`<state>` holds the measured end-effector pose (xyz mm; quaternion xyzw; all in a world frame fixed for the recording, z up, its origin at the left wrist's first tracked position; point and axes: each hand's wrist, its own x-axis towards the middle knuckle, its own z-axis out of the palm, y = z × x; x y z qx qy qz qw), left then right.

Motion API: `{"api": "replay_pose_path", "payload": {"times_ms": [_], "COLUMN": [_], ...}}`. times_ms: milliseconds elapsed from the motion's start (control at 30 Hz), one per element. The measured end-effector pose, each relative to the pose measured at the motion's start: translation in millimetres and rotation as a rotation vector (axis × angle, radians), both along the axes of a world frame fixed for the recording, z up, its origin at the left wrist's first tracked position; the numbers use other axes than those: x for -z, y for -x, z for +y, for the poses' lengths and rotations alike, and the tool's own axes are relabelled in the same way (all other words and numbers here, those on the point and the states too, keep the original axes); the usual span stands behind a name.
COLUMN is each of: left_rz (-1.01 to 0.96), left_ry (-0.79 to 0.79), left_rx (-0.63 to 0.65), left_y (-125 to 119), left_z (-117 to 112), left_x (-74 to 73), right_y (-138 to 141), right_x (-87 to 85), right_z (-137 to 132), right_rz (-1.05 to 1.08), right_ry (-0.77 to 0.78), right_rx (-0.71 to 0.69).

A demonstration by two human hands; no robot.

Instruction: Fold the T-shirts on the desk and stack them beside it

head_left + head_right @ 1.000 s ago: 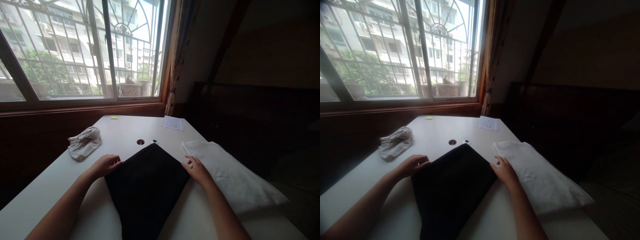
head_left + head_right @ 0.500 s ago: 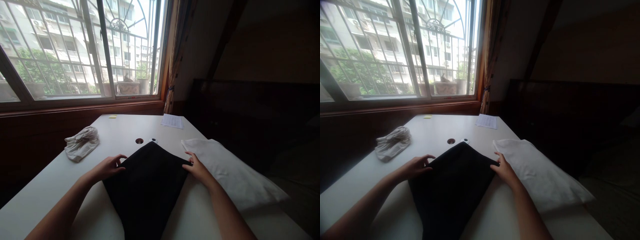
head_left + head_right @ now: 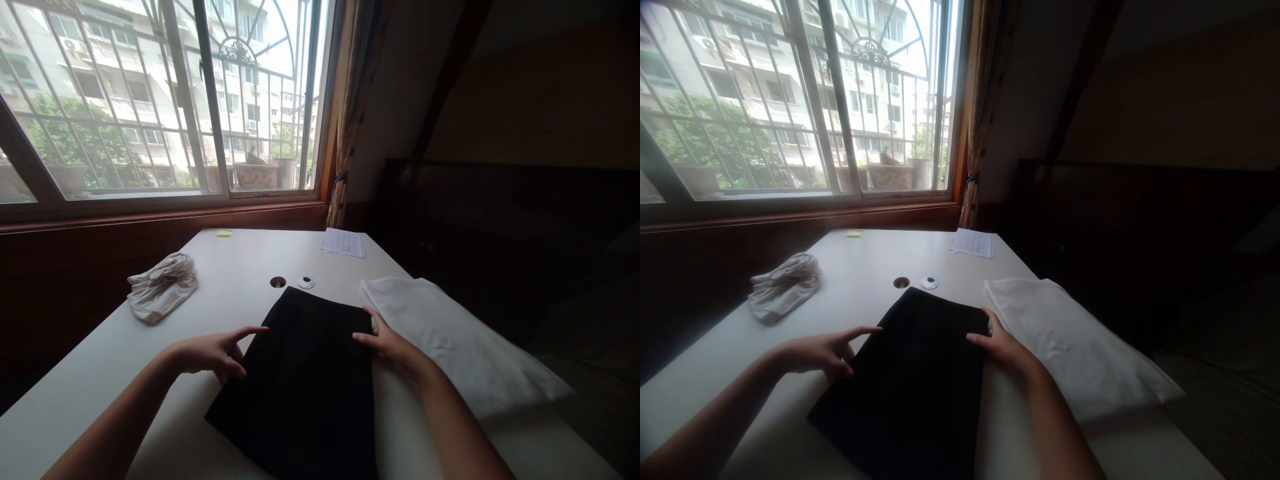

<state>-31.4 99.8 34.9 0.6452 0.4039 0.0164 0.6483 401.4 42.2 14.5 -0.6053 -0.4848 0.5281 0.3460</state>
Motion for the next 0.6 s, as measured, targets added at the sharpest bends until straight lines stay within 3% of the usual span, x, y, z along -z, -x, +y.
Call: {"api": "replay_pose_path", "payload": {"times_ms": [133, 200, 300, 433, 500, 600], "left_rz": [-0.041, -0.065, -0.093, -0.127, -0.138, -0.175], "left_ry": [0.04, 0.059, 0.127, 0.298, 0.362, 0.345], "left_rx": [0.04, 0.074, 0.144, 0.363, 0.459, 0.454], "left_y": [-0.6, -3.3, -11.7, -29.5, -36.9, -39.6], "left_z": [-0.8, -2.1, -5.4, -13.2, -17.0, -18.3], "left_x": [2.1, 2.9, 5.5, 12.4, 14.4, 13.6], "right_y": [4.1, 5.2, 3.4, -3.9, -9.3, -17.5], "right_x": [-17.8, -19.4, -10.8, 8.2, 13.6, 12.6], "right_z": [-14.0, -14.7, -5.9, 12.5, 16.6, 12.2], "right_rz": [0.05, 0.084, 0.034, -0.073, -0.106, -0.113], "right_ry": [0.033, 0.026, -0.092, -0.297, -0.292, -0.13], "right_rx": [-0.259, -0.296, -0.19, 0.164, 0.273, 0.203]}}
